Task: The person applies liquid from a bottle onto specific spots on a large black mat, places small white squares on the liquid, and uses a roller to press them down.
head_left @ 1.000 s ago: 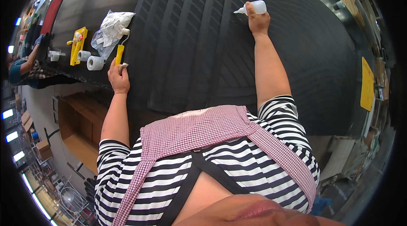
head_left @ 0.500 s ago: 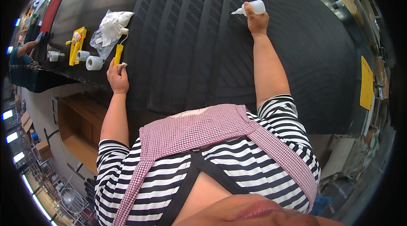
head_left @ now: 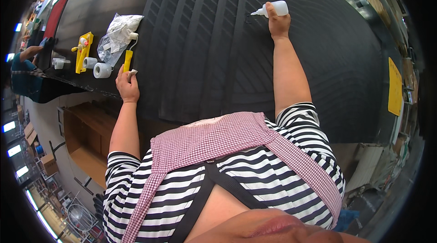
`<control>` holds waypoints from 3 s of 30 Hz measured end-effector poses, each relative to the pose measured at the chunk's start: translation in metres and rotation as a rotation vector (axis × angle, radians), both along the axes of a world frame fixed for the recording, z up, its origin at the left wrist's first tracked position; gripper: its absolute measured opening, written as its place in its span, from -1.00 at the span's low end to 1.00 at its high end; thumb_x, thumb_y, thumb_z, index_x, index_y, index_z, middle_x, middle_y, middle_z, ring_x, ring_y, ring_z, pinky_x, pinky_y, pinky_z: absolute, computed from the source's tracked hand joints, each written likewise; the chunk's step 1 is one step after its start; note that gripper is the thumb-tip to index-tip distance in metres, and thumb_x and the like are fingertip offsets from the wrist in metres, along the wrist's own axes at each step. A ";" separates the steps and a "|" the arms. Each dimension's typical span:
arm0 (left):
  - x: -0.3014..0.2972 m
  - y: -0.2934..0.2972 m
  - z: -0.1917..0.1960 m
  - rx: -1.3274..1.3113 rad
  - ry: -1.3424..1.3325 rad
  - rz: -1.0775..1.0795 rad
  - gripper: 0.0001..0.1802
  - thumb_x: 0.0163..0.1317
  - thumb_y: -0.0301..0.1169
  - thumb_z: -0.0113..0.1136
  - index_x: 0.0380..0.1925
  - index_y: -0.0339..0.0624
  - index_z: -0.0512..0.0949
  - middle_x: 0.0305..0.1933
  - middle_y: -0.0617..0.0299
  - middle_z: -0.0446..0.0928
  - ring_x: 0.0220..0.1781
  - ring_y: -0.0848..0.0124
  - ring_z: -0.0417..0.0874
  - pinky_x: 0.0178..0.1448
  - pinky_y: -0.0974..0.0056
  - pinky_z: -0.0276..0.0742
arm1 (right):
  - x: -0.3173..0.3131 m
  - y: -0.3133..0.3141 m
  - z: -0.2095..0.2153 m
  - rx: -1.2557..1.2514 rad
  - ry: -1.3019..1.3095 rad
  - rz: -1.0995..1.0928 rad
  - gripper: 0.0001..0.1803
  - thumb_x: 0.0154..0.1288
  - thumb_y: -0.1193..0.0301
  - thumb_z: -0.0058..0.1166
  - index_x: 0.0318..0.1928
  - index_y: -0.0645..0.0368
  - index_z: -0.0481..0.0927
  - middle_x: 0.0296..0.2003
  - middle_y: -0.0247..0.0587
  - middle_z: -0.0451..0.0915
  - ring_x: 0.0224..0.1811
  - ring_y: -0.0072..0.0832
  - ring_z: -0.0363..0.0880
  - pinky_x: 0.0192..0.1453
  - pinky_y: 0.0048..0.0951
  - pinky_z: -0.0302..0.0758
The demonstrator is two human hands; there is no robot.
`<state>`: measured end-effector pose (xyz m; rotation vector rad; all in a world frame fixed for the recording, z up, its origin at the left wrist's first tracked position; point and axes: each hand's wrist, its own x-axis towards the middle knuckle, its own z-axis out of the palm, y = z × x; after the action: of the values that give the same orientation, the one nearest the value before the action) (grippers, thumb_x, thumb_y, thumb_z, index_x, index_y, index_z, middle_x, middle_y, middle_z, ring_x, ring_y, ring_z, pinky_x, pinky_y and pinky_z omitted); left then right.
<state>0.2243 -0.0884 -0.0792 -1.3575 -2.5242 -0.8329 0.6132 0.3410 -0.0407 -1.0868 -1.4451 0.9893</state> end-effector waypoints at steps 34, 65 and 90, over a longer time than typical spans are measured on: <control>0.116 0.079 0.125 0.456 -1.510 0.021 -0.83 0.34 -0.39 0.30 -0.09 -0.10 0.63 -0.16 0.29 0.69 -0.14 0.51 0.66 0.01 0.36 0.55 | 0.087 -0.040 0.018 -0.783 1.782 0.326 0.06 0.32 -0.52 -0.54 -0.15 0.32 0.60 -0.41 -0.22 0.48 -0.39 -0.43 0.38 -0.44 -0.46 0.31; 0.225 0.124 0.112 0.291 -1.910 -0.100 -0.72 0.45 -0.40 0.20 0.09 -0.23 0.54 -0.02 0.19 0.67 -0.03 0.40 0.70 0.06 0.27 0.62 | -0.041 -0.189 0.086 -0.307 0.042 0.620 -0.86 0.38 0.45 0.21 -0.24 0.29 0.71 -0.42 -0.26 0.71 -0.38 -0.59 0.65 -0.25 -0.55 0.54; 0.224 0.151 0.114 0.382 -1.609 -0.396 -0.84 0.37 -0.46 0.29 -0.11 -0.29 0.66 -0.22 0.25 0.68 -0.24 0.53 0.63 -0.09 0.41 0.54 | -0.013 -0.185 0.049 -0.832 0.509 0.791 -0.83 0.40 0.35 0.27 -0.14 0.16 0.62 -0.26 -0.35 0.65 -0.24 -0.58 0.58 -0.07 -0.50 0.48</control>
<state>0.4481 0.0630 0.0350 -1.1687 -2.4090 -3.2813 0.6001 0.1564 0.0085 -0.6753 -1.0212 2.3784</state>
